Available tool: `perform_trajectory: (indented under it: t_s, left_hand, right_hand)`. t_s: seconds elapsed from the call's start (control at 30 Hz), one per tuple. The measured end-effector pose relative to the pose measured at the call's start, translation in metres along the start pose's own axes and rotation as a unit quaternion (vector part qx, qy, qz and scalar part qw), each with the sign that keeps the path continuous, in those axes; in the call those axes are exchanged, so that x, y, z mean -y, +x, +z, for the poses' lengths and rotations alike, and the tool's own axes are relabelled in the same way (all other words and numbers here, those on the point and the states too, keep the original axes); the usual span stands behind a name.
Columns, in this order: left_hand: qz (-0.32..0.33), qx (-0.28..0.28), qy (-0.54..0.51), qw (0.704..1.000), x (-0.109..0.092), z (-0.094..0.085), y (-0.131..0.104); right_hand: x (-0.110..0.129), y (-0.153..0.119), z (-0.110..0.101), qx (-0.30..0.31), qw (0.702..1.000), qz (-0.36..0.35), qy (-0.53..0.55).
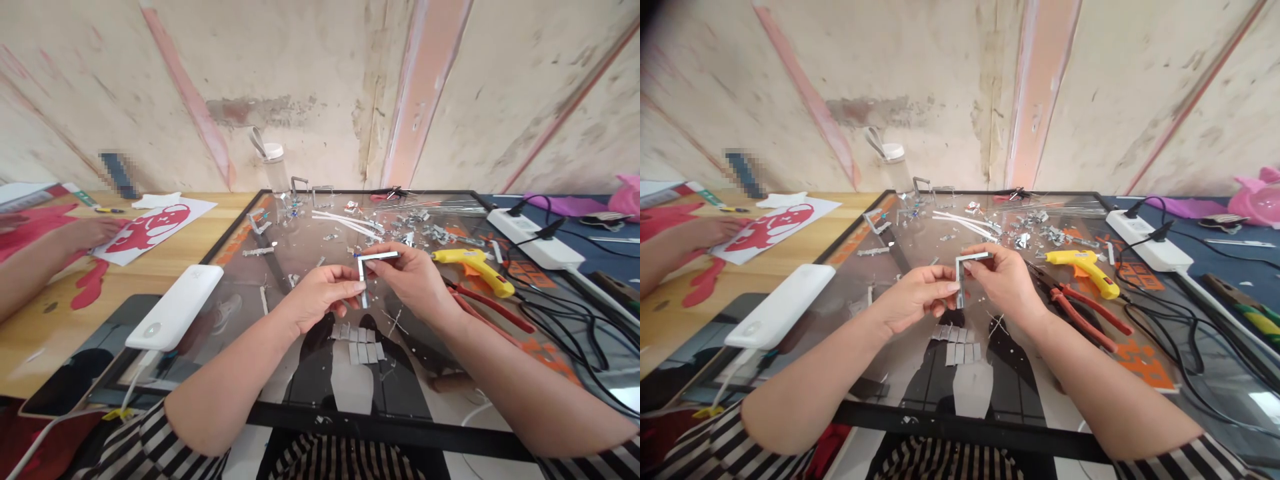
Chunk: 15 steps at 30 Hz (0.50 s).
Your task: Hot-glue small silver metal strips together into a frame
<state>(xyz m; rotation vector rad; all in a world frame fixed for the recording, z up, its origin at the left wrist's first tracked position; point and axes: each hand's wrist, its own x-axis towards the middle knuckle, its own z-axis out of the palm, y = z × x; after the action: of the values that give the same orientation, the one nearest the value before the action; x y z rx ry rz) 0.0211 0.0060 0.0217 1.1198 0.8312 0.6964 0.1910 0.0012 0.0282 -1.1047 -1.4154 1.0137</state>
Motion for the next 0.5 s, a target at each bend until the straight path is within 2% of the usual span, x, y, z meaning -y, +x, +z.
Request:
perform_trajectory:
  t_s: [0.1, 0.23, 0.5]
  left_hand:
    - [-0.011, 0.005, -0.021, 1.0, 0.0013, 0.0009, 0.0001]
    - [-0.008, 0.021, -0.022, 1.0, 0.0023, 0.0021, -0.0007]
    - [0.013, -0.001, -0.025, 1.0, 0.0029, -0.0022, 0.0007]
  right_hand:
    - [-0.0022, -0.0002, 0.0001, -0.008, 1.0, 0.002, 0.027]
    - [-0.0041, -0.0008, -0.0008, -0.002, 1.0, -0.013, 0.012]
    - [-0.0076, 0.0007, -0.007, 0.081, 0.995, 0.011, 0.05]
